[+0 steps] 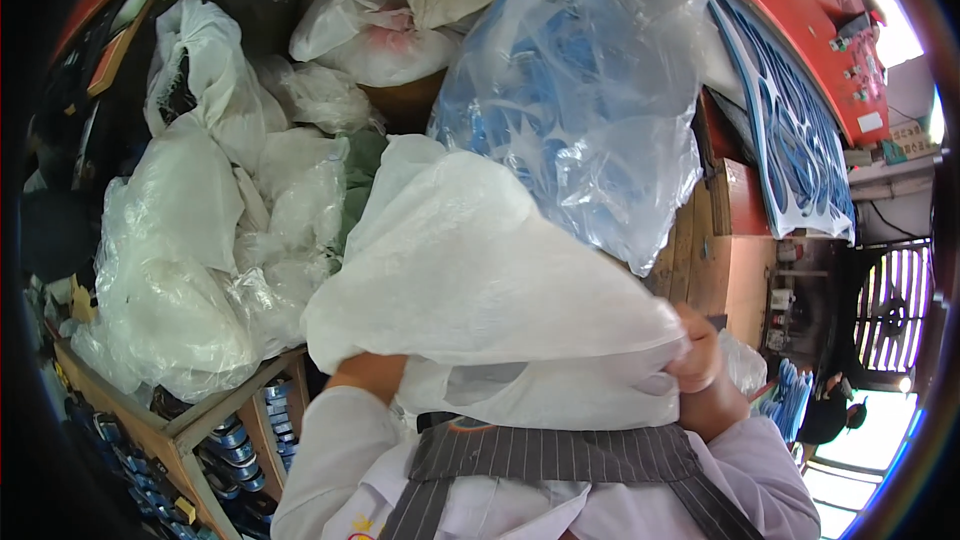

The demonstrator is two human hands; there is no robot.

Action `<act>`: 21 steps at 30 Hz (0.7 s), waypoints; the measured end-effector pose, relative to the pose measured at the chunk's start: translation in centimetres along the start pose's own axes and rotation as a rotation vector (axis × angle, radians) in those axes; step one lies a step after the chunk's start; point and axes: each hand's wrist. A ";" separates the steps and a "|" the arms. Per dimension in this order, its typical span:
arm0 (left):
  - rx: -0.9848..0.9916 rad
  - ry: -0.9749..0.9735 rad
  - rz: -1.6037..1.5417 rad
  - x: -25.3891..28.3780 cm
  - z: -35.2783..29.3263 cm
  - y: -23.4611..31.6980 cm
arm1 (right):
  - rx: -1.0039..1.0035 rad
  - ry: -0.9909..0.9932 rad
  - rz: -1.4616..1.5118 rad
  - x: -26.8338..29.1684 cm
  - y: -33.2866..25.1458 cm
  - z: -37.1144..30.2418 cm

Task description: Sorting and placing shoe insoles and sole components into an industrial machine for processing.

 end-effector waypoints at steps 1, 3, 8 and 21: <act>-0.010 -0.049 -0.018 -1.1 -0.1 0.7 | 0.080 0.128 0.051 -0.1 -0.4 -0.8; -0.025 -0.129 -0.043 -2.4 -0.2 1.8 | 0.027 0.296 0.082 1.2 -0.7 -1.6; -0.011 -0.273 -0.083 -3.1 -1.0 2.6 | -0.047 0.378 -0.400 5.0 3.5 0.0; 0.237 1.661 -0.504 15.7 -5.8 -4.6 | -0.801 0.922 -0.518 19.7 15.0 -17.3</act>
Point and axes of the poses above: each hand's wrist, its own z-axis towards the middle knuckle, its own x-axis out of the back of the hand, y = z × x, and after that the axes turned 11 degrees about x, right-handed
